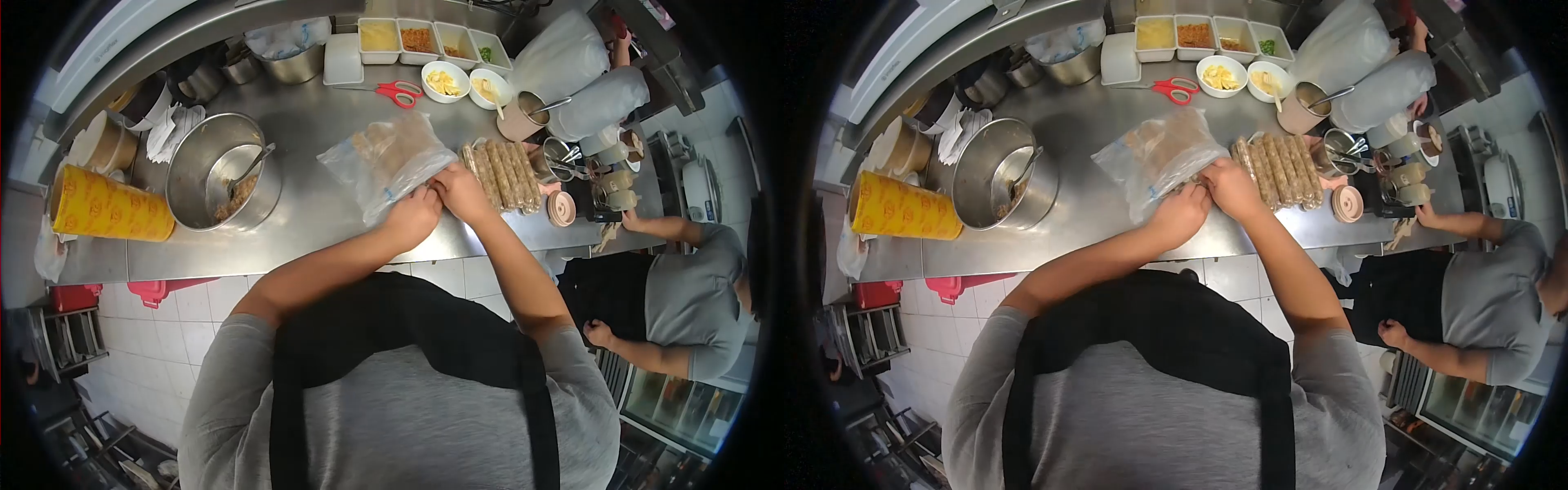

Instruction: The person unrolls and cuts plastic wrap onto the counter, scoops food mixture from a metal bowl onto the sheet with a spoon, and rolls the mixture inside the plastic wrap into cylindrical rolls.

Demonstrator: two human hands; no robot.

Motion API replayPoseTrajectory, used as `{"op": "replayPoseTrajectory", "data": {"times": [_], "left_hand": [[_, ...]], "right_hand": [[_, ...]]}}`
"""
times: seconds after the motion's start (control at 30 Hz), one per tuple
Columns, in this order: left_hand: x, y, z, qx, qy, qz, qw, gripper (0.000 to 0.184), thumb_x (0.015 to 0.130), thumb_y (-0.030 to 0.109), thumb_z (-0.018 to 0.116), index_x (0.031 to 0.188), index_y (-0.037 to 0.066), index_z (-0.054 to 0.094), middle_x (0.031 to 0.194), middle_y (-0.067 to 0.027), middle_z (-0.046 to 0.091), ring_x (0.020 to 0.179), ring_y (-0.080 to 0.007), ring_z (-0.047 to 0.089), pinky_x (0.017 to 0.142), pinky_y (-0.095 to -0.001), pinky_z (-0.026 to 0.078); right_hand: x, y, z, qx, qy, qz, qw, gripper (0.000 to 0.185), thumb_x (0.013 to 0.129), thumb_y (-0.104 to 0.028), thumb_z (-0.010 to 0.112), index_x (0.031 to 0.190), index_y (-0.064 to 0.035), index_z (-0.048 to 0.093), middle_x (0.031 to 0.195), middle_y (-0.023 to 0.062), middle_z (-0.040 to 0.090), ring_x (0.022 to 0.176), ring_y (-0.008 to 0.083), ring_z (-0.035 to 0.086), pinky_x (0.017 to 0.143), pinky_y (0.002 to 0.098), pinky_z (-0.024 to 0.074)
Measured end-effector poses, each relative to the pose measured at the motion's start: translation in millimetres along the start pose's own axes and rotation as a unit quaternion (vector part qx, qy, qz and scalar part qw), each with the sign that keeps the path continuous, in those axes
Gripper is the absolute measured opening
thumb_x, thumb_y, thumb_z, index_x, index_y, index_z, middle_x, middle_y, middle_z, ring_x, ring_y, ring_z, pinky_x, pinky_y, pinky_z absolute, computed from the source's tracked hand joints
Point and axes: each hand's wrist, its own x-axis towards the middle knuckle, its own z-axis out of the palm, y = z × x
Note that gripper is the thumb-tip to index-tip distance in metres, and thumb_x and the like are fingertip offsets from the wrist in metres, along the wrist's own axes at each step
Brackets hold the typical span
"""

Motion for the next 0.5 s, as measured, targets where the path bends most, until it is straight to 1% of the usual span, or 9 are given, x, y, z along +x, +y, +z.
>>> {"op": "replayPoseTrajectory", "data": {"times": [0.07, 0.17, 0.27, 0.37, 0.47, 0.5], "left_hand": [[-1, -3, 9, -0.009, -0.006, -0.026, 1.000, 0.020, 0.074, 0.010, 0.057, 0.090, -0.001, 0.063, 0.094, -0.0118, 0.059, 0.089, -0.0254, 0.060, 0.074, -0.0335, 0.054], [3, -12, 4, -0.049, -0.053, -0.030, 0.997, 0.016, 0.074, 0.008, 0.056, 0.087, 0.000, 0.062, 0.093, -0.0135, 0.060, 0.088, -0.0274, 0.060, 0.075, -0.0355, 0.054], [-5, -15, 14, -0.087, 0.040, -0.017, 0.995, 0.012, 0.074, 0.007, 0.056, 0.083, 0.002, 0.061, 0.090, -0.0138, 0.059, 0.089, -0.0291, 0.060, 0.076, -0.0375, 0.053], [-8, -15, 7, -0.113, -0.024, -0.010, 0.993, 0.012, 0.074, 0.006, 0.056, 0.084, 0.002, 0.061, 0.090, -0.0133, 0.059, 0.091, -0.0296, 0.060, 0.076, -0.0387, 0.052], [-10, -6, -4, -0.121, -0.070, -0.029, 0.990, 0.017, 0.076, 0.006, 0.057, 0.091, 0.004, 0.063, 0.091, -0.0128, 0.059, 0.091, -0.0292, 0.060, 0.076, -0.0386, 0.052], [-14, -5, -12, -0.154, -0.064, -0.005, 0.986, 0.019, 0.076, 0.006, 0.059, 0.094, 0.005, 0.063, 0.092, -0.0121, 0.059, 0.091, -0.0290, 0.059, 0.077, -0.0392, 0.051]], "right_hand": [[7, 9, 11, -0.033, -0.013, 0.010, 0.999, 0.011, 0.079, -0.009, 0.063, 0.087, -0.0092, 0.070, 0.089, 0.0125, 0.064, 0.082, 0.0327, 0.063, 0.070, 0.0409, 0.0521], [14, 7, 11, -0.026, -0.039, 0.016, 0.999, 0.015, 0.077, -0.010, 0.063, 0.090, -0.0101, 0.070, 0.092, 0.0127, 0.064, 0.083, 0.0329, 0.064, 0.070, 0.0415, 0.0526], [9, 2, 15, -0.036, -0.005, -0.012, 0.999, 0.018, 0.076, -0.009, 0.062, 0.092, -0.0102, 0.070, 0.093, 0.0125, 0.064, 0.083, 0.0329, 0.064, 0.071, 0.0414, 0.0526], [16, 10, 22, -0.011, 0.004, -0.026, 1.000, 0.020, 0.077, -0.008, 0.060, 0.095, -0.0102, 0.069, 0.094, 0.0125, 0.064, 0.086, 0.0322, 0.064, 0.073, 0.0411, 0.0524], [16, 8, 9, 0.021, -0.011, -0.015, 1.000, 0.020, 0.078, -0.010, 0.066, 0.097, -0.0085, 0.069, 0.089, 0.0125, 0.064, 0.080, 0.0318, 0.064, 0.070, 0.0399, 0.0525], [11, 2, -4, 0.026, 0.017, 0.020, 0.999, 0.022, 0.078, -0.011, 0.067, 0.099, -0.0074, 0.068, 0.092, 0.0128, 0.064, 0.083, 0.0320, 0.063, 0.073, 0.0404, 0.0517]]}}
